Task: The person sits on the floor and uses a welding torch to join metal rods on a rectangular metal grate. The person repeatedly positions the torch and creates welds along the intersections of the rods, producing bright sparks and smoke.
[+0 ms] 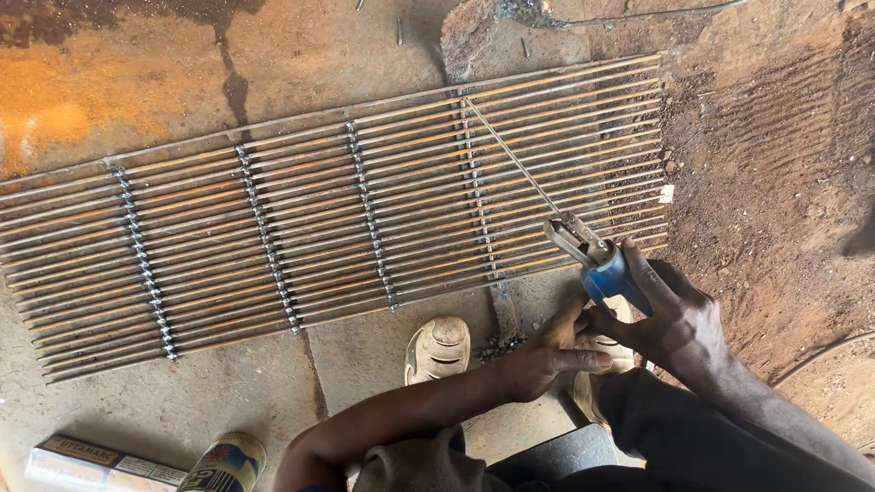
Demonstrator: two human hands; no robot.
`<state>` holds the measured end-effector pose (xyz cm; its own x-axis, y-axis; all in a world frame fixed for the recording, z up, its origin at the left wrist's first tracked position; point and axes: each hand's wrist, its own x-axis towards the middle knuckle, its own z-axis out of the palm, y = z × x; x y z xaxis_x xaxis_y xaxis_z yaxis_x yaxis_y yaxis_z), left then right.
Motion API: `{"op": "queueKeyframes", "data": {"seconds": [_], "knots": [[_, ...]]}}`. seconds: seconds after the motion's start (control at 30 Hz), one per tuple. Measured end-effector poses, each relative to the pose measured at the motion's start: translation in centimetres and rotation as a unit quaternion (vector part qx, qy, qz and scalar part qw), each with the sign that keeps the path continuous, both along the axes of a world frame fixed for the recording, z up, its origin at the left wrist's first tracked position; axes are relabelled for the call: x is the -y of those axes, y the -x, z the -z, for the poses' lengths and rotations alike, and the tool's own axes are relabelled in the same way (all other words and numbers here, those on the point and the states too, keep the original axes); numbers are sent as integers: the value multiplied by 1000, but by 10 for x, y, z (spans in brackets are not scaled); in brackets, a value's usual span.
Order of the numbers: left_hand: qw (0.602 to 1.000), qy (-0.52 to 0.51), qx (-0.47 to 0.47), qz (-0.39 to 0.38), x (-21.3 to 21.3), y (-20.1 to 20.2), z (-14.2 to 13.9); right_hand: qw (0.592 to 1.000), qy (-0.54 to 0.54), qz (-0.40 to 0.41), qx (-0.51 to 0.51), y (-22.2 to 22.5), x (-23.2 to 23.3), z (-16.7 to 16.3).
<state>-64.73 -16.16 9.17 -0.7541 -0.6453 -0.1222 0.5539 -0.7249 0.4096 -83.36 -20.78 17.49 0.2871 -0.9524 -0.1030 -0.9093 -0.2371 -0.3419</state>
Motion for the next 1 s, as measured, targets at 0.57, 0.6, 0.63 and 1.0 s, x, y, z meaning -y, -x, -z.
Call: {"op": "queueKeyframes", "data": {"seconds": [0.57, 0.6, 0.63, 1.0], "knots": [[1000, 16, 17, -9, 4, -2, -4, 1000, 1, -15, 6, 5, 2, 10], [999, 23, 16, -15, 4, -2, -5, 1000, -3, -15, 8, 5, 2, 9], [999, 20, 29, -10, 4, -2, -5, 1000, -16, -9, -4, 5, 2, 8], [998, 28, 47, -11, 5, -4, -9, 1000, -21, -17, -8, 7, 1, 9]]}}
